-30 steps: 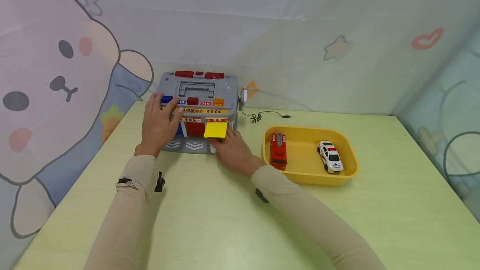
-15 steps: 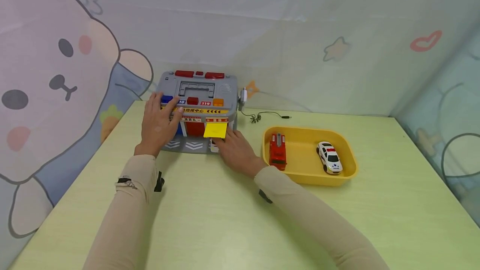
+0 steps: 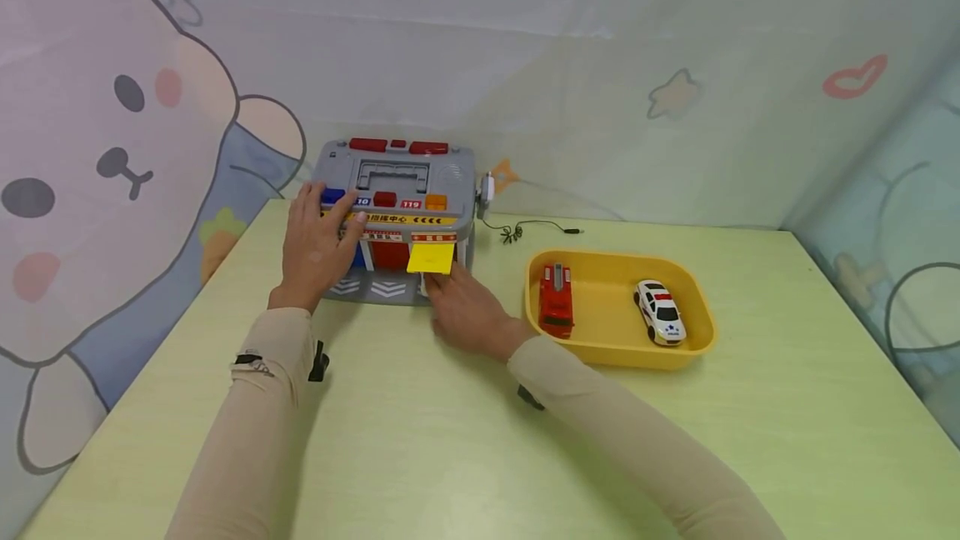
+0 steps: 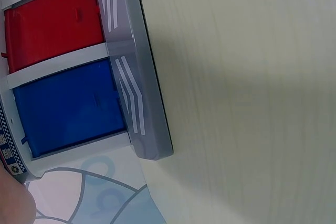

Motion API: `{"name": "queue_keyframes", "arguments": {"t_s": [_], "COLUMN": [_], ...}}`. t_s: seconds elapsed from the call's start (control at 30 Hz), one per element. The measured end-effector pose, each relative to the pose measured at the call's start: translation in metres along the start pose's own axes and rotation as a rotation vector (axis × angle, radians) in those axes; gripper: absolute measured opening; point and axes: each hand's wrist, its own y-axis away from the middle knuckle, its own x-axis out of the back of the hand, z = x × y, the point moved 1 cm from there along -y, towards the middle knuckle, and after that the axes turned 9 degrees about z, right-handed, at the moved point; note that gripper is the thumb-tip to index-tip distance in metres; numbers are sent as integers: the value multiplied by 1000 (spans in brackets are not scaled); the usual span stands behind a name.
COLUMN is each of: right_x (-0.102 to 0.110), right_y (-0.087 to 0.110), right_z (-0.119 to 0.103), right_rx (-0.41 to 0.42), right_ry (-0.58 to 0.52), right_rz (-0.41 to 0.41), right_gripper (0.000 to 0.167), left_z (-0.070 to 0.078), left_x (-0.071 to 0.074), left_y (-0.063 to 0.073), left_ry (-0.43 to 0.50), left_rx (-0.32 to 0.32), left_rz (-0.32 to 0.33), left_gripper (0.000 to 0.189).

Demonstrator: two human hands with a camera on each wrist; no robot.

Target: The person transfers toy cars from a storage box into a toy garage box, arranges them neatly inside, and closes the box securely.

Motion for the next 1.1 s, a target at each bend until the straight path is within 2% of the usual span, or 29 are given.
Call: {"name": "queue_keyframes", "arguments": {"t_s": [0.17,0.47,0.63,0.73,1.1], "right_x": [0,-2,-1,-1,1], "right_y": [2,5,5,5,7], "right_z": [0,2,1,0,0], "right_rx": [38,99,105,108,94], "right_ry": [35,35,61,75,-2], "right_rz": [-37,85,50,26,43], "right_gripper": [71,58,76,78,60], "left_z": [-1,-1,-1,-1,0], "left_x": [-1,0,1,-1,0], "left_y": [0,1,0,0,-2], "left_ry": [-1,-2,6,2,-4], "left_rx": [5,16,14,18,12], "left_rz": [0,3,11,7,-11], "left_gripper": [56,55,55,55,56]}}
